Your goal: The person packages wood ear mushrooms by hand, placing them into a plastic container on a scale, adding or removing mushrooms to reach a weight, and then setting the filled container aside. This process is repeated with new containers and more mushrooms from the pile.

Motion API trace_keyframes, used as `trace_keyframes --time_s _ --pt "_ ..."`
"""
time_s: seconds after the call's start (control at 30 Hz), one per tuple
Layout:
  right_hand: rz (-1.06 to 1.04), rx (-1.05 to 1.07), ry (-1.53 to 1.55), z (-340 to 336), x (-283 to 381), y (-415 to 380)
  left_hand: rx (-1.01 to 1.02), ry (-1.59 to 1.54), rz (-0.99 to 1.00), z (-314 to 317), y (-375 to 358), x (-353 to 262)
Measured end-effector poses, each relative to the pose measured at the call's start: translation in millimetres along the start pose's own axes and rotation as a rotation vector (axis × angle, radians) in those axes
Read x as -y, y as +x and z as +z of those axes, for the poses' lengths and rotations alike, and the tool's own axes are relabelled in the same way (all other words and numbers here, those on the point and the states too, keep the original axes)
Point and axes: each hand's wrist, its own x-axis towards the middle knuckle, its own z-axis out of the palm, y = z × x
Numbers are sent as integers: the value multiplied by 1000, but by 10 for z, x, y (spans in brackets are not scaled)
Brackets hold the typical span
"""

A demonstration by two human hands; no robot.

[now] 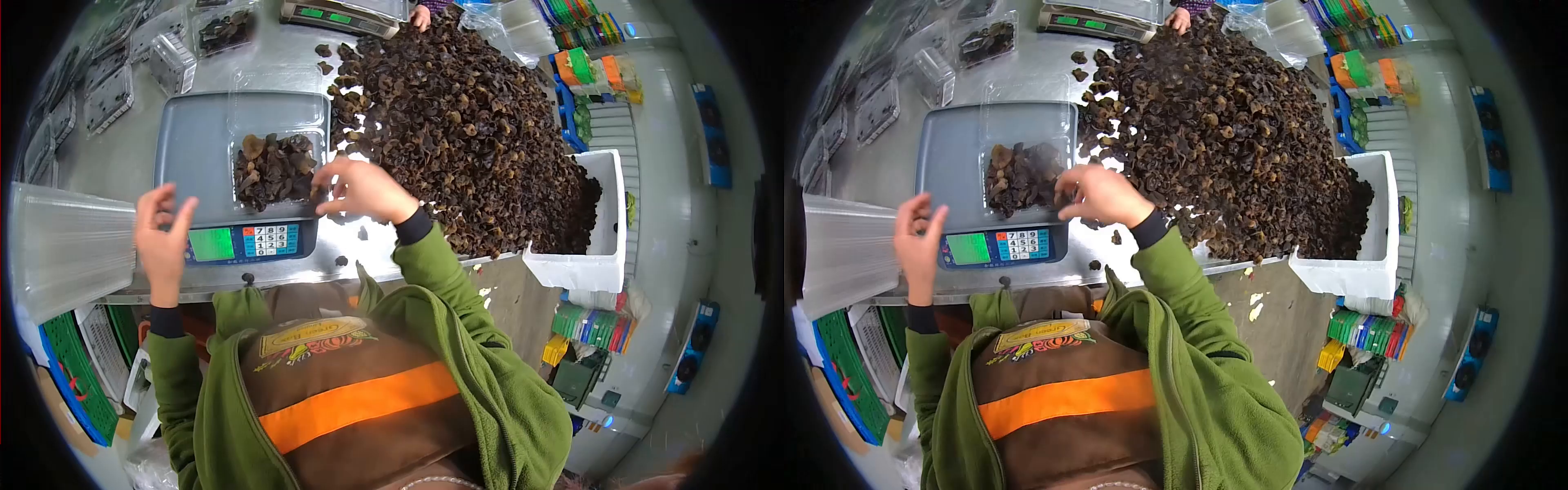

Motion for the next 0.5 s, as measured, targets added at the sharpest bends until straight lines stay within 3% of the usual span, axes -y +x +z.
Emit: trace_keyframes --time_s 0.03,0.1,0.23,0.3,0.37,0.43,0.5 --pt "-51 -94 -3 110 -61 0 6 -5 8 104 -8 -55" --pt "-44 -100 -28 141 -29 28 311 153 446 347 -20 -117" --pt "48 -177 189 147 2 167 376 261 507 576 122 -262" --pt "35 -254 247 135 -23 330 454 305 406 707 196 -231" --pt "-44 -424 445 187 -205 546 405 309 413 789 219 -188" --pt "111 -681 282 161 -537 844 207 389 435 853 233 -183" --pt "236 -715 330 200 -888 1182 221 378 474 870 222 -159"
